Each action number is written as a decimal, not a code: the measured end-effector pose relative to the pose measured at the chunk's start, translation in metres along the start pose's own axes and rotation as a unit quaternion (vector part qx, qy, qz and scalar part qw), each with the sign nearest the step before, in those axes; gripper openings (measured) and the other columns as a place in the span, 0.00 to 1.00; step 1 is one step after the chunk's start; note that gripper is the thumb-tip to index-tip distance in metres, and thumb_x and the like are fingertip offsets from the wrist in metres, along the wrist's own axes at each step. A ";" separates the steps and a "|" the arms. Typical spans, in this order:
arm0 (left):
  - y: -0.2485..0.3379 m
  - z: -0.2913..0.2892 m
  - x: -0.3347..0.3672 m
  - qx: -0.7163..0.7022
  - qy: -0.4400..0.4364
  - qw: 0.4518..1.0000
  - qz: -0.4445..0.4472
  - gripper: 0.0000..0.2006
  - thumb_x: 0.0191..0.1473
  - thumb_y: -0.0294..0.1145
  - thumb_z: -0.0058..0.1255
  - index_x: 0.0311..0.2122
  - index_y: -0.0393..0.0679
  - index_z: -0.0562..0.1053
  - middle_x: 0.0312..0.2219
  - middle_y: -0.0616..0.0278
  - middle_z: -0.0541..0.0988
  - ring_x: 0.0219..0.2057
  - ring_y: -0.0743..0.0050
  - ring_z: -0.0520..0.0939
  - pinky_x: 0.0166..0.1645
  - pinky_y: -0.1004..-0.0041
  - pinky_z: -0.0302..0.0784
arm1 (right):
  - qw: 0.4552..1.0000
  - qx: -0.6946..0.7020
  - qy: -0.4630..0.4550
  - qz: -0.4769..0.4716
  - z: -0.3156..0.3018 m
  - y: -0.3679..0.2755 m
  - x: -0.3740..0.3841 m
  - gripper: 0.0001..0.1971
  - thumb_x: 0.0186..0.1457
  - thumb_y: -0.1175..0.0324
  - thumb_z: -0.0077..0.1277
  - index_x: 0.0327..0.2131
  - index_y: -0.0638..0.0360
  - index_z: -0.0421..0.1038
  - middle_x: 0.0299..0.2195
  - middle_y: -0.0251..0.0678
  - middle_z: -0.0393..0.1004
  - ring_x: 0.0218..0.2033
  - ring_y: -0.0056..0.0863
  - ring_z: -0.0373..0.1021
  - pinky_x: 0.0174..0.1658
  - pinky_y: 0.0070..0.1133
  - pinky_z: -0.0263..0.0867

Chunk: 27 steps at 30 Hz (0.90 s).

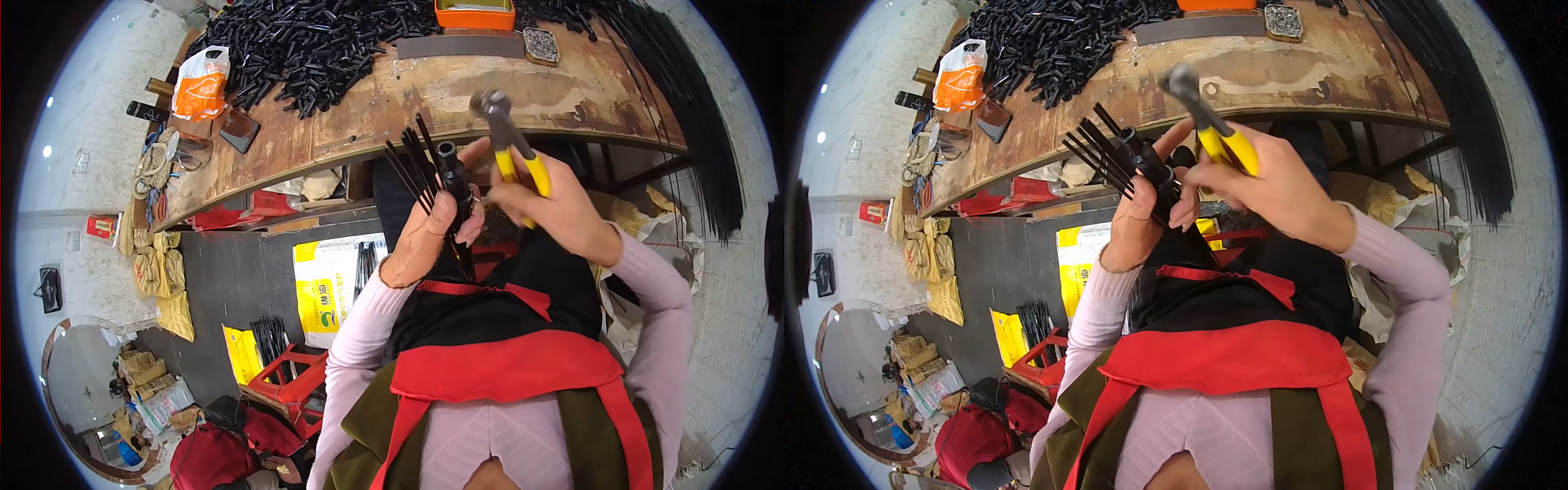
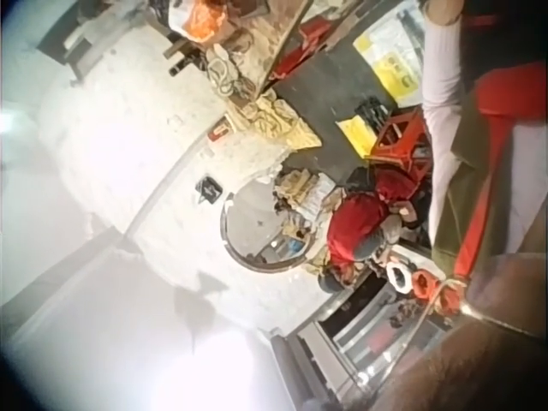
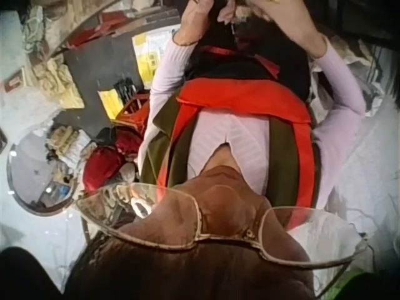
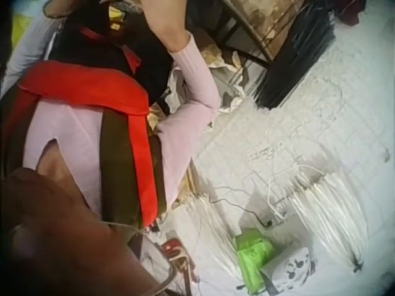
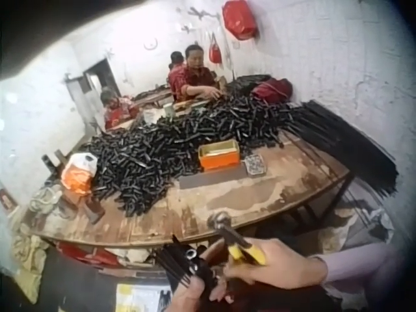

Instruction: Assembling bundles of black rods into plastic clips using pliers and a template.

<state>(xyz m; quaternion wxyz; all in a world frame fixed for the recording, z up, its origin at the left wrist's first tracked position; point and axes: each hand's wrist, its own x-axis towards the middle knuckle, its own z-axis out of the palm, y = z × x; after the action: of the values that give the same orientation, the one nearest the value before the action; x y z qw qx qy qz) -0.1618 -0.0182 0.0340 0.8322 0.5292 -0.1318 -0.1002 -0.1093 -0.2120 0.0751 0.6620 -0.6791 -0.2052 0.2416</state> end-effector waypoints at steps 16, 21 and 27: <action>-0.006 0.000 -0.001 0.055 -0.036 0.998 0.003 0.28 0.65 0.58 0.32 0.45 0.37 0.66 0.20 0.69 0.65 0.23 0.82 0.64 0.31 0.79 0.60 | 0.982 -0.106 -0.115 0.102 -0.018 -0.006 -0.055 0.16 0.65 0.65 0.43 0.53 0.61 0.64 0.25 0.34 0.75 0.25 0.19 0.72 0.30 0.18 0.65; -0.008 0.000 -0.003 0.036 -0.028 0.999 -0.011 0.28 0.65 0.59 0.33 0.45 0.37 0.66 0.20 0.69 0.66 0.23 0.82 0.64 0.31 0.79 0.61 | 0.952 -0.071 -0.221 0.199 -0.032 -0.034 -0.042 0.18 0.66 0.63 0.41 0.54 0.64 0.62 0.29 0.35 0.76 0.30 0.20 0.73 0.34 0.19 0.67; -0.007 0.003 -0.008 0.042 -0.006 0.999 0.002 0.30 0.63 0.60 0.34 0.45 0.36 0.66 0.20 0.68 0.66 0.23 0.82 0.65 0.30 0.79 0.61 | 0.921 -0.037 -0.252 0.295 -0.034 -0.044 -0.027 0.15 0.67 0.61 0.39 0.39 0.64 0.66 0.19 0.32 0.69 0.16 0.21 0.69 0.23 0.16 0.64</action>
<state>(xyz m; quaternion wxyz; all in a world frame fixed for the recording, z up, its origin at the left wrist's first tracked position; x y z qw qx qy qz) -0.1705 -0.0213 0.0278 0.8088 0.5624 -0.1423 -0.0963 -0.1088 -0.2539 0.1208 0.4614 -0.6494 -0.1646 0.5816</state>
